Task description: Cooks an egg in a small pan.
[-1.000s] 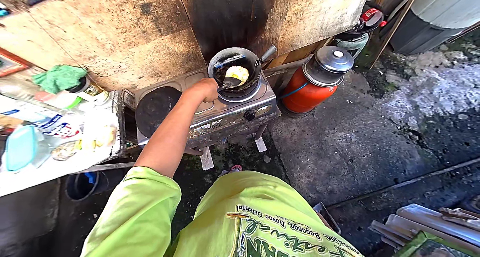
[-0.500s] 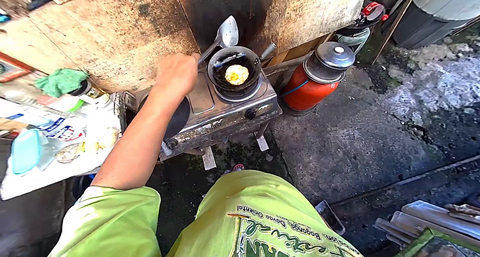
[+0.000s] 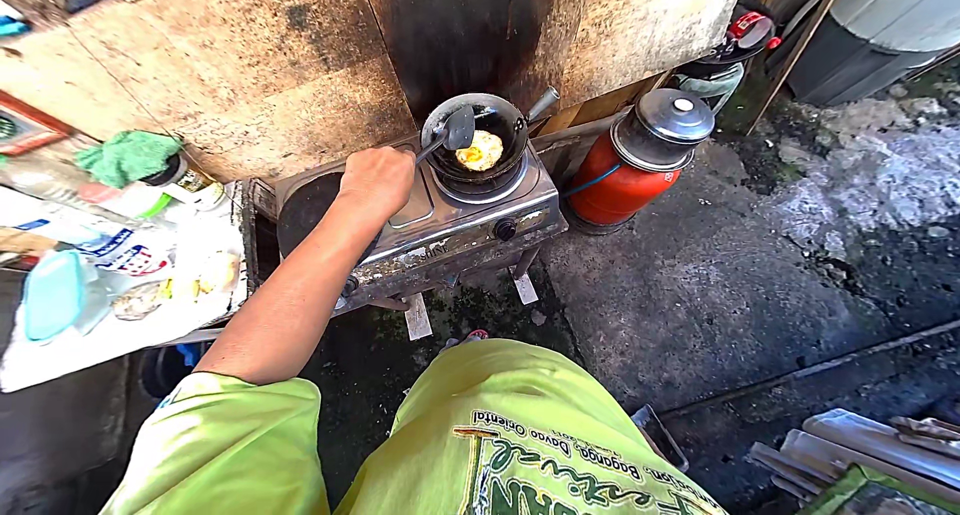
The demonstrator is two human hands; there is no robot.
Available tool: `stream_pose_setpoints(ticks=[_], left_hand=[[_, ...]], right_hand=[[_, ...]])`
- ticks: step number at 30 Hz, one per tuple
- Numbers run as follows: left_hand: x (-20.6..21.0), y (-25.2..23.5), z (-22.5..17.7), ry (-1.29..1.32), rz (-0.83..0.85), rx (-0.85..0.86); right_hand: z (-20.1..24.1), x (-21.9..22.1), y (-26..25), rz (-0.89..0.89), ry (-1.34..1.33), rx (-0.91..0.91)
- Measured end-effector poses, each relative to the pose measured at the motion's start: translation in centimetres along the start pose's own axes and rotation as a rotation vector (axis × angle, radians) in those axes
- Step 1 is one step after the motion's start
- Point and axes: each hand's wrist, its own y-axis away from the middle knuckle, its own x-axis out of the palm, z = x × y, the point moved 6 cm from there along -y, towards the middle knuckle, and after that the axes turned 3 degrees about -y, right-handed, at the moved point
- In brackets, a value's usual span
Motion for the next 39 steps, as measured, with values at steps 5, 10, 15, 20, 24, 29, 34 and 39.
stream_pose_setpoints(ticks=[5,10,15,20,24,29,34,39], left_hand=[[1.2,-1.3,0.5,0.015,0.064,-0.051],[3.9,-4.4,0.8,0.065,0.072,-0.088],[4.9,-6.0,0.0,0.099,0.149,-0.079],[3.8,-6.8,-2.1,0.227,0.237,0.077],[1.7,-6.6,-2.7,0.313,0.265,0.096],[-1.7,-5.0,-1.3,0.356,0.251,0.104],[-4.3,-3.8,0.8,0.414,0.182,0.069],[-6.2,-2.3,2.9,0.509,0.047,0.053]], right_hand=[[3.8,-1.9,3.0,-0.079,-0.099,0.082],[-0.8,0.6,-1.8,-0.135,-0.072,0.047],[-1.4,1.0,-1.6,-0.114,-0.131,0.021],[3.4,-0.7,3.7,-0.034,-0.123,0.116],[5.3,-1.6,5.8,-0.024,-0.166,0.110],[7.5,-2.8,8.4,-0.019,-0.218,0.121],[3.0,0.0,3.0,-0.045,-0.173,0.101],[1.8,0.7,1.5,-0.064,-0.140,0.083]])
